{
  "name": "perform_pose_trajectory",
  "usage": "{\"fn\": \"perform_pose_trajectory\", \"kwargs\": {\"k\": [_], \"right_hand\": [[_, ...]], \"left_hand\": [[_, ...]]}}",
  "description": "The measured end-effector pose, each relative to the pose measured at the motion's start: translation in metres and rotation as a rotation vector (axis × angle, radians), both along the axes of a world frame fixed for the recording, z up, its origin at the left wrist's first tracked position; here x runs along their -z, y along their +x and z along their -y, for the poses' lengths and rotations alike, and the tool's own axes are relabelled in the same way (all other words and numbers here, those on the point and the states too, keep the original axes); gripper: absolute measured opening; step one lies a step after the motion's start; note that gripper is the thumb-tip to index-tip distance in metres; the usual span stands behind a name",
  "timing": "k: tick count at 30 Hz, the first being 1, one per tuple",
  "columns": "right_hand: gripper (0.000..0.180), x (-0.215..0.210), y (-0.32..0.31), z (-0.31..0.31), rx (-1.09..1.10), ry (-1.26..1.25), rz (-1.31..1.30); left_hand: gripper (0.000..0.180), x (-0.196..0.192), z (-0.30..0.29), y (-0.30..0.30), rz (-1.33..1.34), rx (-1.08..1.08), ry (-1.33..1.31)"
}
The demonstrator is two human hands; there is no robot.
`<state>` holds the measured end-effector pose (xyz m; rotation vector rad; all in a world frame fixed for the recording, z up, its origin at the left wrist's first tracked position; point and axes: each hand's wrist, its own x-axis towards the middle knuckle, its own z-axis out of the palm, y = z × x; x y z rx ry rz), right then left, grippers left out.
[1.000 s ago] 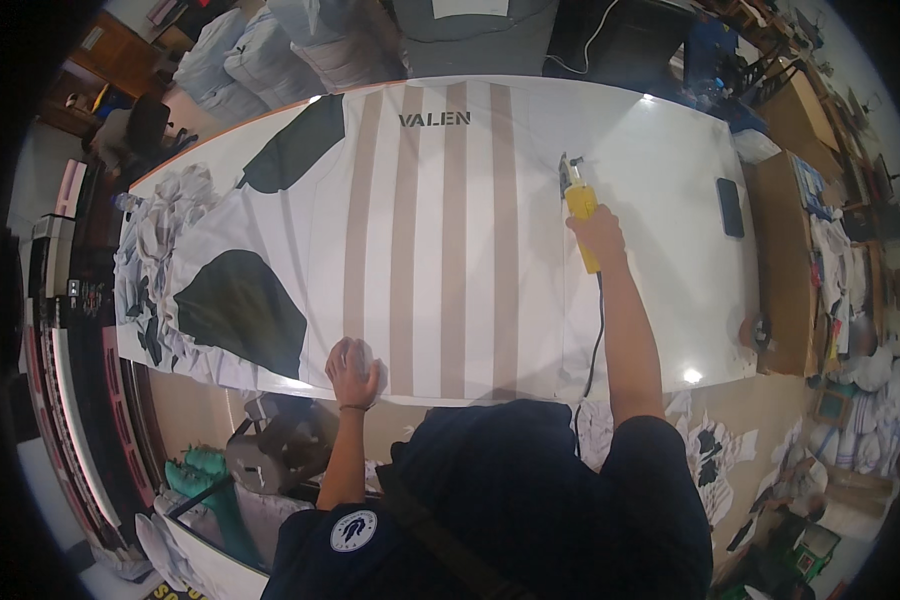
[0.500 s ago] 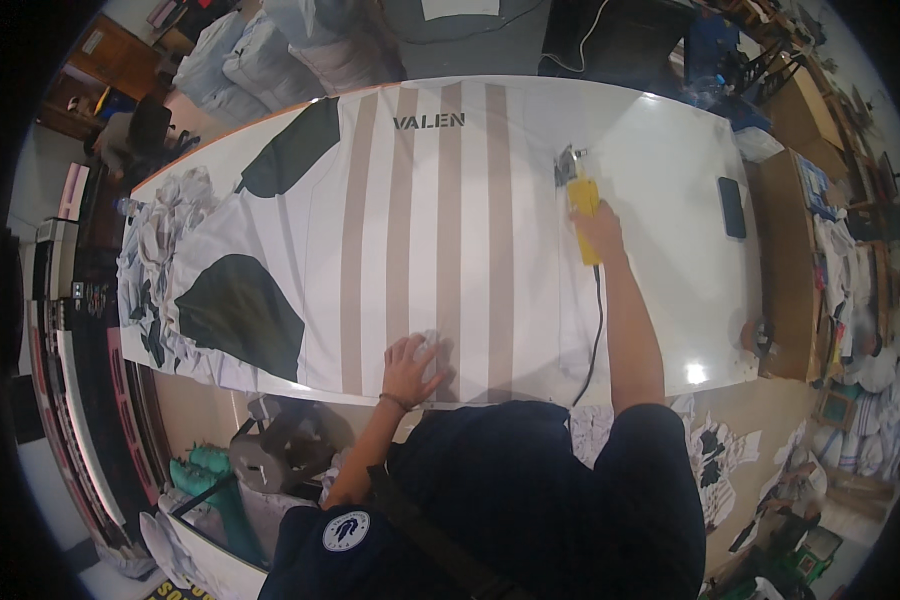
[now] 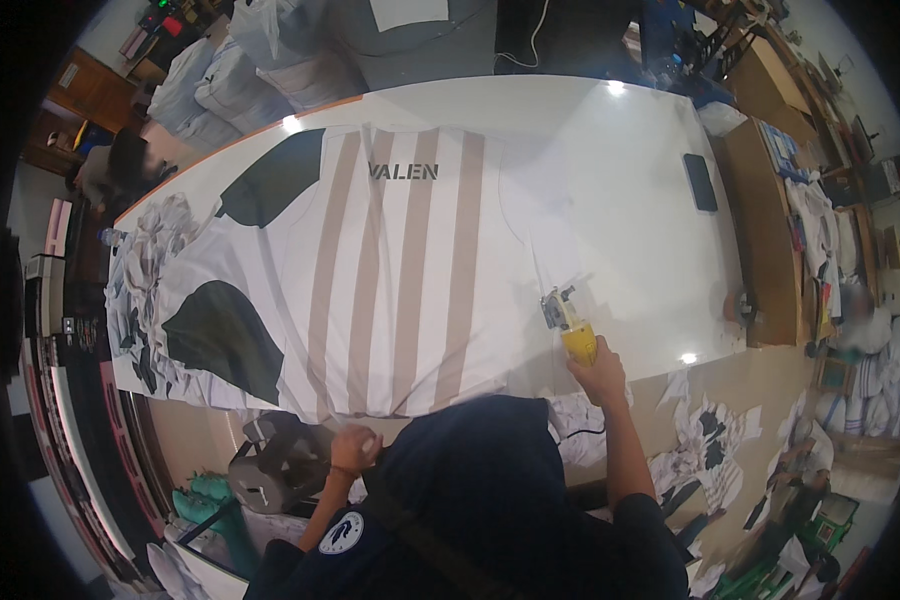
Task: The person lays out a white and beige striped jersey on a table, places a green fabric template on top, and uses a yellow electric fabric cutter to trim the jersey around the template. The person repeats this process with multiple jerseys, removing the cut pieces and stacking them.
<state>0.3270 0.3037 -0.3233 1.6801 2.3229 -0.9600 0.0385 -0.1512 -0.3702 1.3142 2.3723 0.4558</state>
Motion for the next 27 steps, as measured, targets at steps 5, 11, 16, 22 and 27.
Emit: {"fn": "perform_pose_trajectory", "kwargs": {"k": [5,11,16,22,27], "right_hand": [[0.058,-0.014,-0.015,-0.006,-0.078,0.072,0.077],[0.063,-0.011,-0.061,-0.052,-0.122,0.141,0.14],[0.066,-0.017,-0.095,-0.092,-0.187,0.15,0.195],[0.066,-0.021,-0.118,-0.117,-0.285,0.133,0.233],[0.067,-0.02,-0.126,-0.119,-0.294,0.125,0.233]], "left_hand": [[0.017,0.0,-0.09,-0.038,-0.115,-0.146,0.313],[0.012,0.007,-0.141,-0.054,0.066,-0.21,0.356],[0.013,0.011,-0.11,-0.051,0.049,-0.334,0.326],[0.016,0.017,-0.049,-0.037,0.127,-0.621,0.275],[0.017,0.016,-0.03,-0.029,0.132,-0.7,0.272]]}}
